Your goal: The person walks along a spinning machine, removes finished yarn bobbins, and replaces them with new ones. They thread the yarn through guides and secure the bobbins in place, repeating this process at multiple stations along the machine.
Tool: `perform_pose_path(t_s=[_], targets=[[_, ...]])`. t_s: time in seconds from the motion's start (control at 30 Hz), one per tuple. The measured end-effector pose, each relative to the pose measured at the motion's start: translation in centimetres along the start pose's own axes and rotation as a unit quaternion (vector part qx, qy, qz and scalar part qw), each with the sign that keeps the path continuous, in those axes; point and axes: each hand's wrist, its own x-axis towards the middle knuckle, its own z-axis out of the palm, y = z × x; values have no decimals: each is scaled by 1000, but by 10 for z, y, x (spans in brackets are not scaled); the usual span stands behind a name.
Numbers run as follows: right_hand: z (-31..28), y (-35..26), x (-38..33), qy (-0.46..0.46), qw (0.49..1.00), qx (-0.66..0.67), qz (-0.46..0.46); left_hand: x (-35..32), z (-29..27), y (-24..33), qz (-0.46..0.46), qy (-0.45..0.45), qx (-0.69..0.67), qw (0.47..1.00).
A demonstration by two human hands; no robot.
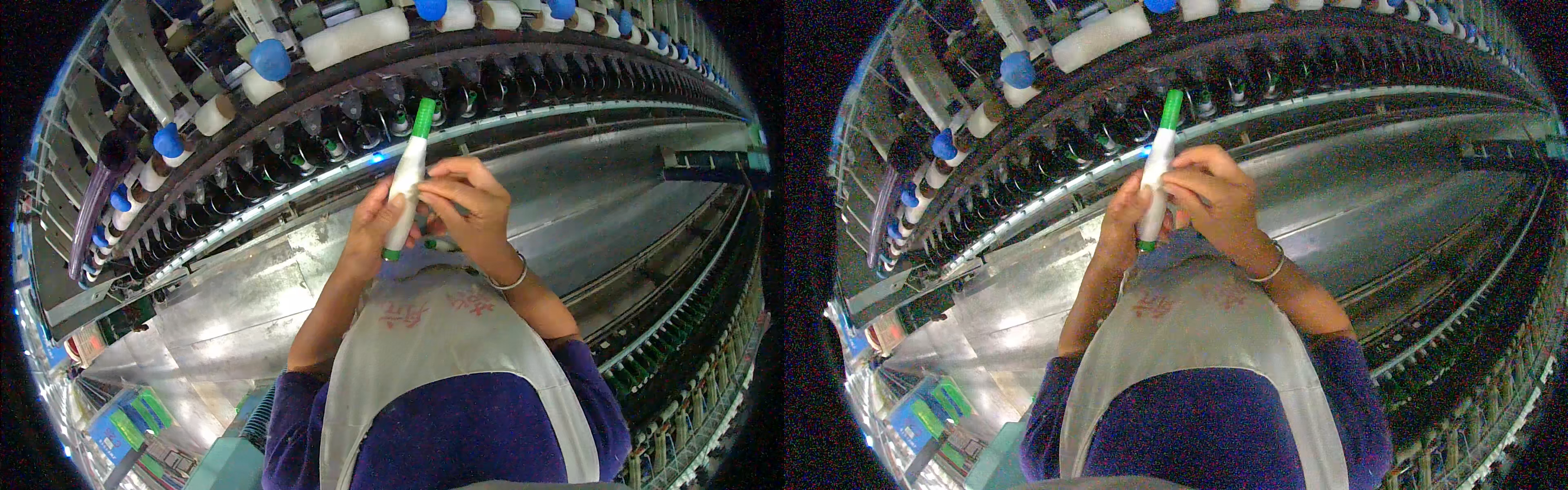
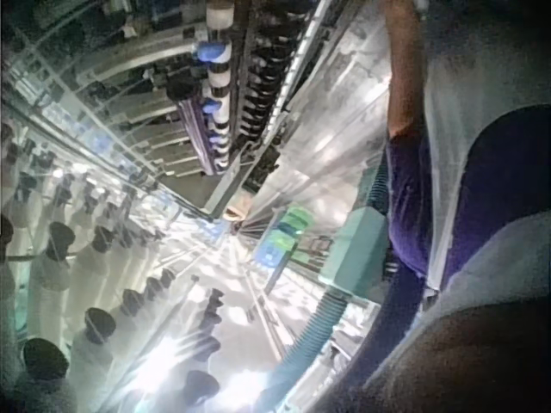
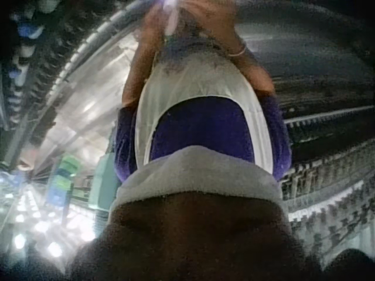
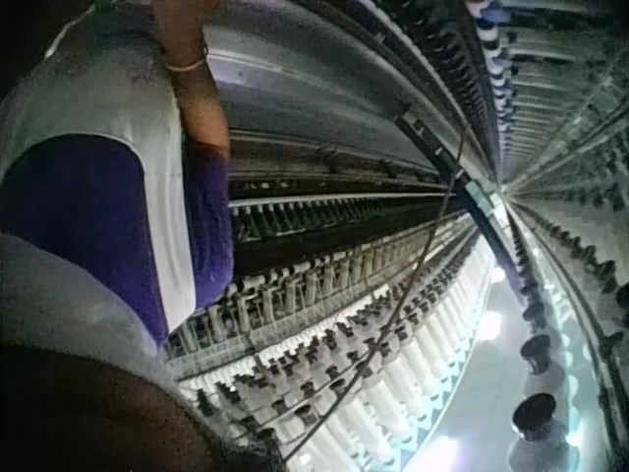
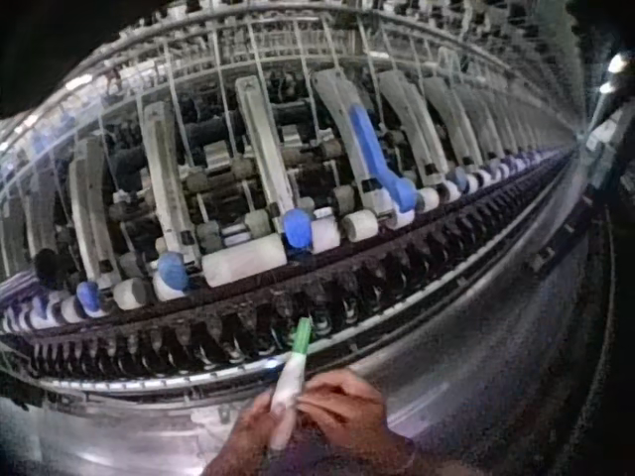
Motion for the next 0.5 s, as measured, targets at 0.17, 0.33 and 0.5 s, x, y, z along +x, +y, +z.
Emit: perform_pose_path(t_s=[0.17,0.33,0.5], targets=[[4,-26,14,24,999,29,31,1,2,-12,76,61,86,992],[8,-17,16,63,993,-55,-80,-5,8,-8,110,86,152,979],[14,-12,22,55,985,-104,-126,-6,8,4,151,101,205,962]])
